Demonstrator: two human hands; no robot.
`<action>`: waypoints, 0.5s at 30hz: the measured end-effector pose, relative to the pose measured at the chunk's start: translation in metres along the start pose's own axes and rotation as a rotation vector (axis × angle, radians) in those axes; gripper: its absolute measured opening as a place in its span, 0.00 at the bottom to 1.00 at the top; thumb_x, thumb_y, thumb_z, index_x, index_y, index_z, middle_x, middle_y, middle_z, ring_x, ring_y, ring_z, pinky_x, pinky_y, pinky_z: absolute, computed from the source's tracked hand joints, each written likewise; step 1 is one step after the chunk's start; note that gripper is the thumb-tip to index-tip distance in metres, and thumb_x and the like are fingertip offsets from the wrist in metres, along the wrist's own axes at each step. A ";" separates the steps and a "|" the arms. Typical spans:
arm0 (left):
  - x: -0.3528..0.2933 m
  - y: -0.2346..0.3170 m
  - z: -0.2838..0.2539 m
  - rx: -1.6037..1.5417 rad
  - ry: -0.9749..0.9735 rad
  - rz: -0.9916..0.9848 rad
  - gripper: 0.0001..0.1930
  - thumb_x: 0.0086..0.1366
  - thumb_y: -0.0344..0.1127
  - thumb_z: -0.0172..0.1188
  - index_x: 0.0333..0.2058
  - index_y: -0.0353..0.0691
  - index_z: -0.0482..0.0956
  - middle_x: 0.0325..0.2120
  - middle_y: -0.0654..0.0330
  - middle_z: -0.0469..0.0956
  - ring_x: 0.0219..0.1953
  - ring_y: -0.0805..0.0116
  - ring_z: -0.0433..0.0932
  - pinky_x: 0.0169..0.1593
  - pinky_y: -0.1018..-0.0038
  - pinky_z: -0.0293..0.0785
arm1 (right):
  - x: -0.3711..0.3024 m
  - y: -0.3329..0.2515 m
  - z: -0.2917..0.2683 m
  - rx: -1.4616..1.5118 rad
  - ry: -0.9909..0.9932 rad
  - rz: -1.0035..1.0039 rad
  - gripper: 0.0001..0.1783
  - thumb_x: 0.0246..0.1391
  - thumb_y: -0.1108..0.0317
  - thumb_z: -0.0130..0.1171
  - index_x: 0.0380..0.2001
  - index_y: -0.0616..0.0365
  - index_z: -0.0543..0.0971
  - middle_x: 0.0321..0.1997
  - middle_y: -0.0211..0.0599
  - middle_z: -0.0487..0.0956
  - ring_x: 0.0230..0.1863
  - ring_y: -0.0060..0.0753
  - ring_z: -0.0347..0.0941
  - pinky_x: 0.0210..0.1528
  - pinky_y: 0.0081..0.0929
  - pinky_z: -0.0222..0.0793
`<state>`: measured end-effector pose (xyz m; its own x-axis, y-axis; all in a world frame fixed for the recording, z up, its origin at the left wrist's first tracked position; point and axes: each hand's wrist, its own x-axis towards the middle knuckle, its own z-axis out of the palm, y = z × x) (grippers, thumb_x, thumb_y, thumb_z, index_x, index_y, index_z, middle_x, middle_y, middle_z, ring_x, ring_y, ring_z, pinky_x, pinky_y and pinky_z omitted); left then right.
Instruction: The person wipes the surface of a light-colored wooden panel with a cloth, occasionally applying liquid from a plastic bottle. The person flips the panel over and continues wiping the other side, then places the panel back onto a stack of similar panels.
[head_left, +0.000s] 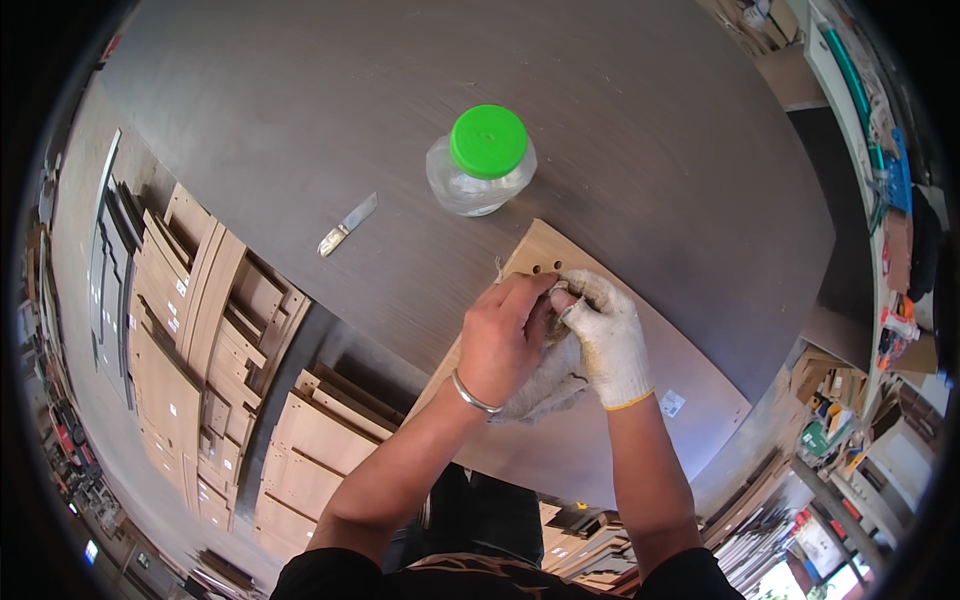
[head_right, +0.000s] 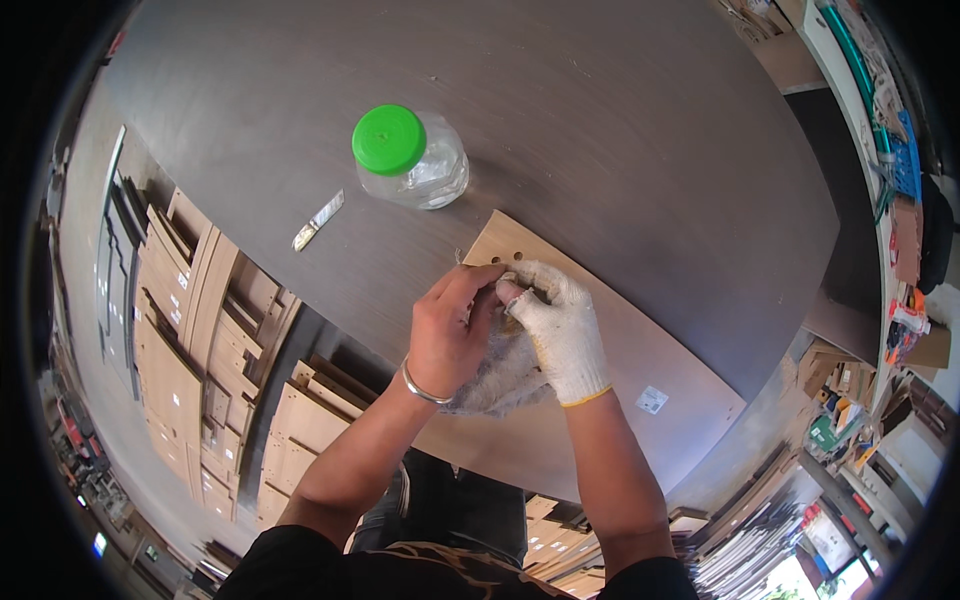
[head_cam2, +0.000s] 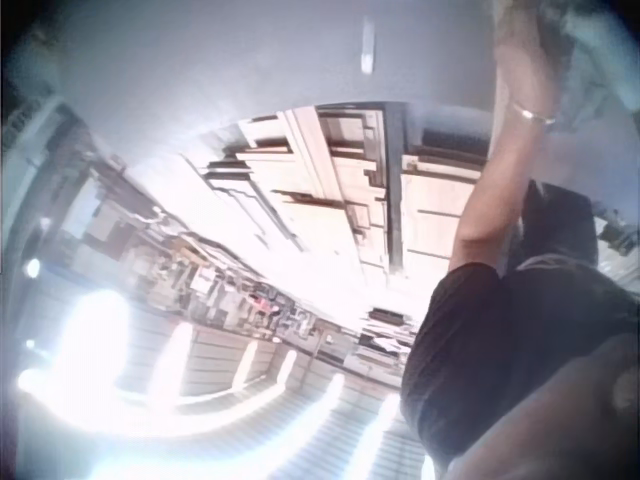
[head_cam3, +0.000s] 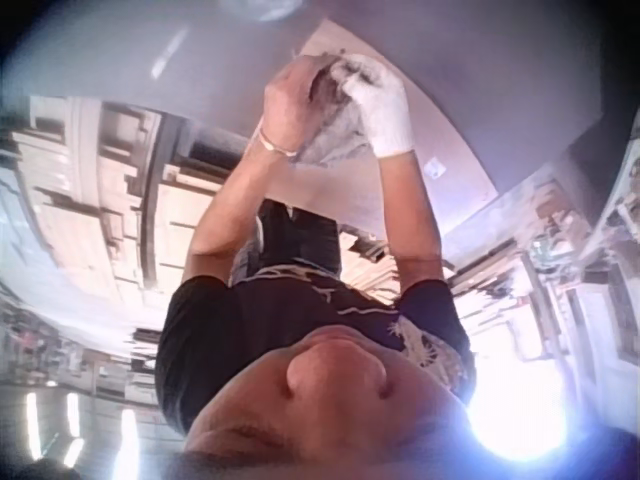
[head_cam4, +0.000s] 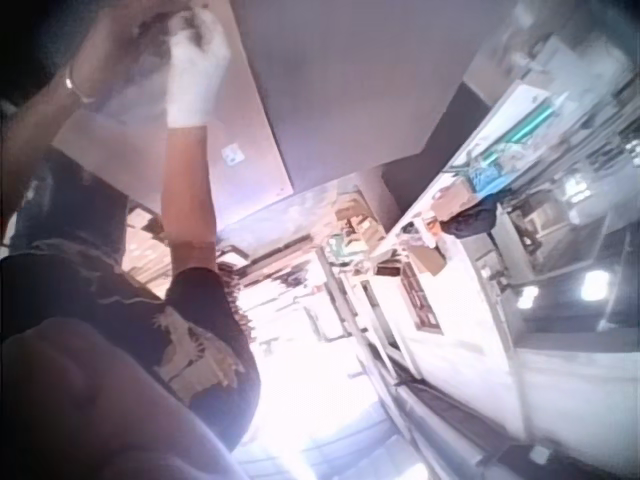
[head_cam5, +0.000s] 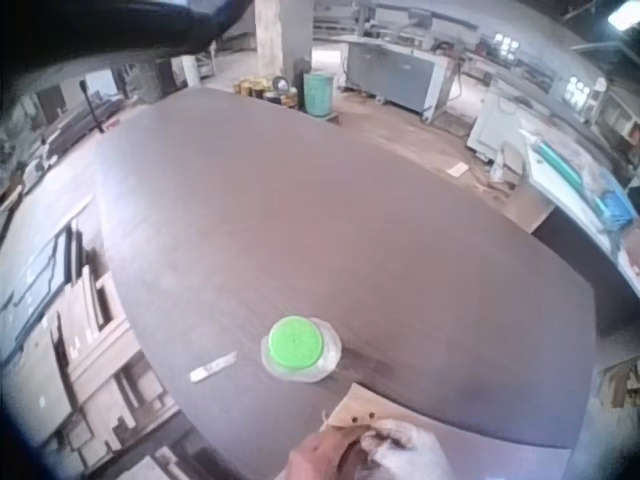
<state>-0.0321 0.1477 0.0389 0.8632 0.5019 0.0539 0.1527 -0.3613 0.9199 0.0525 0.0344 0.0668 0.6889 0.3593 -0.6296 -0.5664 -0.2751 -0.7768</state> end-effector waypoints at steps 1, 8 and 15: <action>0.001 -0.001 0.001 -0.005 0.007 -0.036 0.19 0.57 0.18 0.69 0.47 0.36 0.81 0.32 0.54 0.80 0.34 0.56 0.82 0.39 0.68 0.77 | 0.004 -0.001 0.002 -0.006 0.004 -0.014 0.13 0.64 0.71 0.66 0.48 0.66 0.83 0.39 0.32 0.84 0.36 0.22 0.79 0.37 0.24 0.77; -0.014 -0.008 0.015 0.518 0.001 -0.019 0.29 0.59 0.33 0.66 0.60 0.34 0.74 0.66 0.48 0.69 0.63 0.45 0.69 0.63 0.53 0.64 | 0.075 -0.015 -0.003 -0.820 0.132 -0.650 0.10 0.57 0.74 0.63 0.43 0.54 0.84 0.41 0.36 0.84 0.39 0.42 0.80 0.41 0.36 0.76; -0.024 -0.023 0.029 0.652 0.004 0.037 0.28 0.63 0.36 0.63 0.60 0.29 0.73 0.65 0.45 0.70 0.62 0.49 0.72 0.60 0.56 0.67 | 0.087 -0.022 0.008 -1.237 0.069 -0.665 0.09 0.56 0.69 0.63 0.41 0.50 0.82 0.41 0.35 0.82 0.44 0.50 0.79 0.45 0.46 0.74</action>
<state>-0.0426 0.1213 0.0048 0.8720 0.4822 0.0838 0.3842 -0.7804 0.4933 0.1213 0.0787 0.0298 0.7080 0.6966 -0.1159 0.6038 -0.6823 -0.4123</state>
